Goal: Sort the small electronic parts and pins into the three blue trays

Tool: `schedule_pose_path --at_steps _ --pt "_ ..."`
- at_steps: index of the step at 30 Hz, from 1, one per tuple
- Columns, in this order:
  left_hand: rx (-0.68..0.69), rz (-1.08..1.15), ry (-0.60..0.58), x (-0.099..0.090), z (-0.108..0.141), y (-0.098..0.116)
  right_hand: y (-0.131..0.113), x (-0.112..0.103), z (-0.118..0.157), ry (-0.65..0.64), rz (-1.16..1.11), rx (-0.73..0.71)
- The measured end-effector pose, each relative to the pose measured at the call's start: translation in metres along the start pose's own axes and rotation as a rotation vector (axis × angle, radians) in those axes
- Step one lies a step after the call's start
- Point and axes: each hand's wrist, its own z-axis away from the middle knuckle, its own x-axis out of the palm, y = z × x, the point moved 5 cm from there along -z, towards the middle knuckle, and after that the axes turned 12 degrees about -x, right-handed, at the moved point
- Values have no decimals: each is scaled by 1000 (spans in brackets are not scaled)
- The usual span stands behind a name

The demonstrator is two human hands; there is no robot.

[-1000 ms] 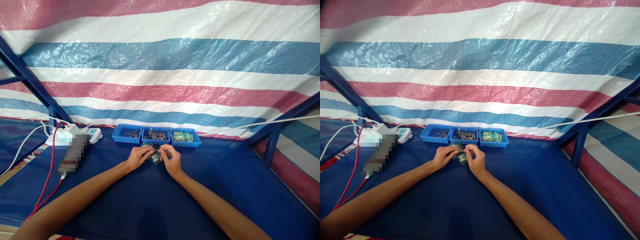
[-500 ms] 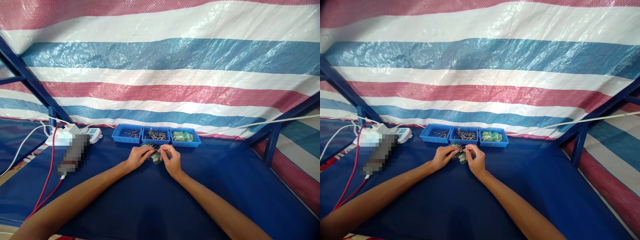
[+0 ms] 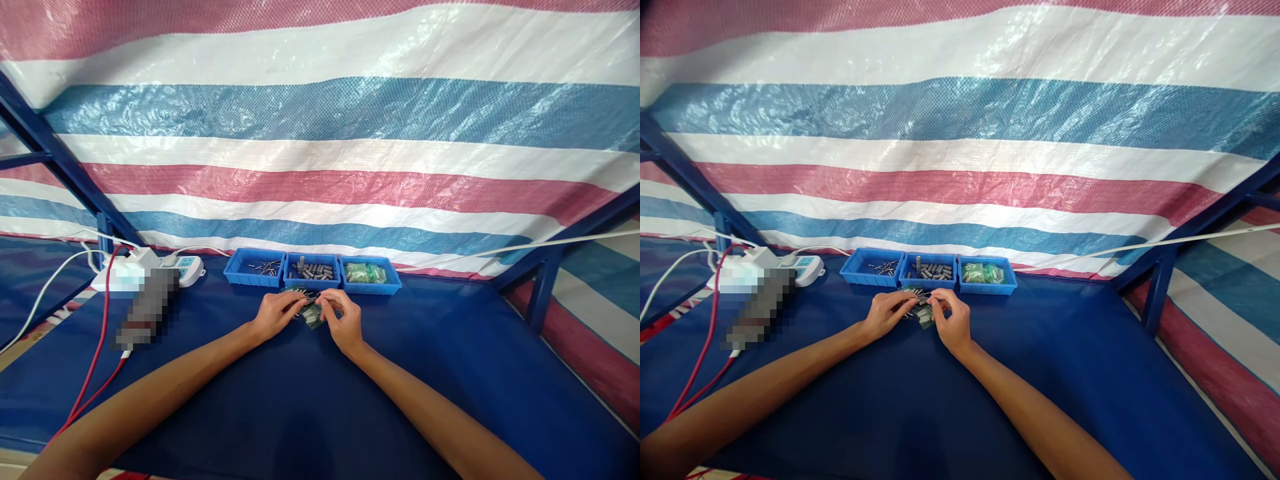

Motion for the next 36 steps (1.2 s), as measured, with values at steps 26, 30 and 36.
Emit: schedule_pose_path --at_steps 26,30,36 --pt "-2 -15 31 1 1 -2 -4 0 -2 -27 20 -16" --pt "8 -18 33 0 1 0 -4 1 -2 -22 18 -24" --pt "3 -30 42 0 1 -1 -3 1 -2 -22 23 -29"
